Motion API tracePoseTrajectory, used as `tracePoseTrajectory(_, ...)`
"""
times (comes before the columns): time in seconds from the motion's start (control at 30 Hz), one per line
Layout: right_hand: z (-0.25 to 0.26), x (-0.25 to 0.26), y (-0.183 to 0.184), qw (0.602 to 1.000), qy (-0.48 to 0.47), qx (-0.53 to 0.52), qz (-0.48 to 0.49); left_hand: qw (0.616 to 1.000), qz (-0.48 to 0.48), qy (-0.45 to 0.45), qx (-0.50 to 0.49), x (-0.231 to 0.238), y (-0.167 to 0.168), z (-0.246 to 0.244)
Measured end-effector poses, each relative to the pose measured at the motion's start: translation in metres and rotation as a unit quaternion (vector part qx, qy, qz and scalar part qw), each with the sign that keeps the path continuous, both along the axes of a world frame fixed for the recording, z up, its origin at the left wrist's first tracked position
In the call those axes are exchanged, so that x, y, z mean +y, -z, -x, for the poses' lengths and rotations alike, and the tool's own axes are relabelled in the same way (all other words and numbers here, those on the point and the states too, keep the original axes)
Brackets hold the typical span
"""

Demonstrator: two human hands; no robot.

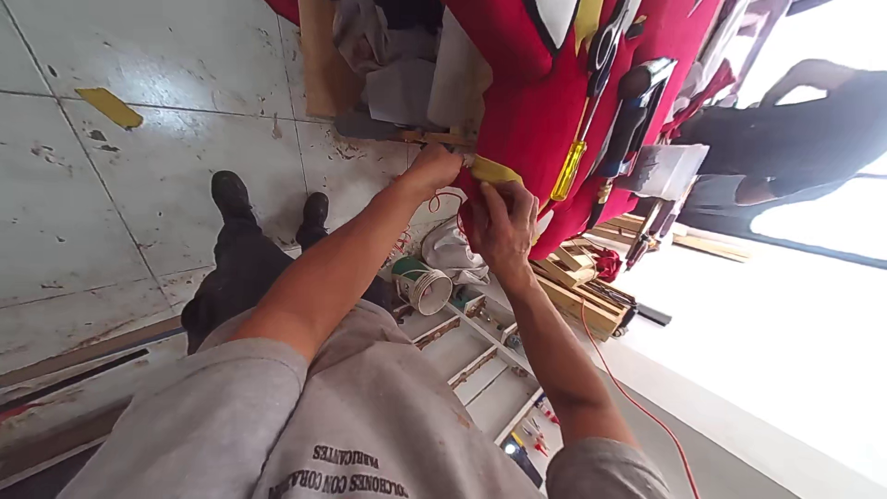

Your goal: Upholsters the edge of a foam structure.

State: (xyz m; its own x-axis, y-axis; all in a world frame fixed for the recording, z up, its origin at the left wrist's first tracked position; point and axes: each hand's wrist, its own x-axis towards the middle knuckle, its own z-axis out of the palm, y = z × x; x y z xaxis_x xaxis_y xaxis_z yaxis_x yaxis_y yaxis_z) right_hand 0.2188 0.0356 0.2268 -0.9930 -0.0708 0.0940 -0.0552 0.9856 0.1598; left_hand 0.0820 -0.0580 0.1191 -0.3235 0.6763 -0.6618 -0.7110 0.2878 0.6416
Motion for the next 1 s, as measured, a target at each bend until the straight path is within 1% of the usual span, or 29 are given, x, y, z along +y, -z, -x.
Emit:
tracePoseTrajectory(0.1,0.002,0.001,-0.002,0.999,-0.005,-0.029,-0.036,0.999,0.014,0.046,0.016,0.004,0.001,0.004)
tracePoseTrajectory(0.17,0.005,-0.001,-0.003,0.997,-0.006,-0.041,-0.059,0.998,-0.001,0.061,-0.005,0.004,-0.001,0.006)
tracePoseTrajectory(0.27,0.006,-0.003,-0.002,0.995,-0.020,-0.050,-0.082,0.997,-0.013,0.059,-0.052,0.003,-0.005,0.008)
tracePoseTrajectory(0.33,0.007,-0.005,-0.001,0.994,-0.025,-0.058,-0.091,0.998,-0.014,0.040,-0.055,0.004,-0.004,0.006)
tracePoseTrajectory(0.37,0.008,-0.006,0.001,0.994,-0.024,-0.059,-0.089,0.999,-0.016,0.013,-0.034,0.003,-0.002,0.005)
tracePoseTrajectory(0.4,0.008,-0.006,0.002,0.995,-0.021,-0.060,-0.079,0.999,-0.020,-0.027,0.015,-0.001,-0.001,0.005)
tracePoseTrajectory(0.43,0.007,-0.006,0.003,0.996,-0.014,-0.060,-0.067,0.992,-0.017,-0.077,0.103,-0.008,0.001,0.004)
tracePoseTrajectory(0.47,0.006,-0.005,0.004,0.996,-0.006,-0.061,-0.057,0.969,-0.018,-0.113,0.220,-0.019,0.004,0.001)
tracePoseTrajectory(0.5,0.005,-0.005,0.005,0.997,0.002,-0.058,-0.050,0.931,-0.024,-0.144,0.334,-0.030,0.009,-0.004)
tracePoseTrajectory(0.53,0.006,-0.005,0.007,0.997,0.009,-0.052,-0.047,0.888,-0.045,-0.165,0.427,-0.039,0.013,-0.012)
tracePoseTrajectory(0.57,0.006,-0.006,0.008,0.998,0.014,-0.046,-0.045,0.848,-0.074,-0.163,0.498,-0.046,0.017,-0.022)
tracePoseTrajectory(0.6,0.006,-0.007,0.009,0.998,0.019,-0.042,-0.043,0.816,-0.105,-0.149,0.549,-0.048,0.021,-0.033)
tracePoseTrajectory(0.67,0.008,-0.008,0.008,0.998,0.027,-0.041,-0.034,0.769,-0.146,-0.116,0.611,-0.044,0.029,-0.046)
tracePoseTrajectory(0.73,0.011,-0.010,0.005,0.998,0.039,-0.043,-0.010,0.744,-0.167,-0.088,0.641,-0.037,0.033,-0.046)
tracePoseTrajectory(0.8,0.013,-0.010,0.004,0.998,0.050,-0.039,0.002,0.730,-0.178,-0.085,0.654,-0.031,0.033,-0.043)
tracePoseTrajectory(0.9,0.014,-0.011,0.008,0.997,0.064,-0.030,-0.016,0.724,-0.186,-0.075,0.660,-0.027,0.036,-0.039)
tracePoseTrajectory(1.0,0.014,-0.014,0.014,0.996,0.076,-0.024,-0.038,0.728,-0.198,-0.068,0.653,-0.024,0.040,-0.036)
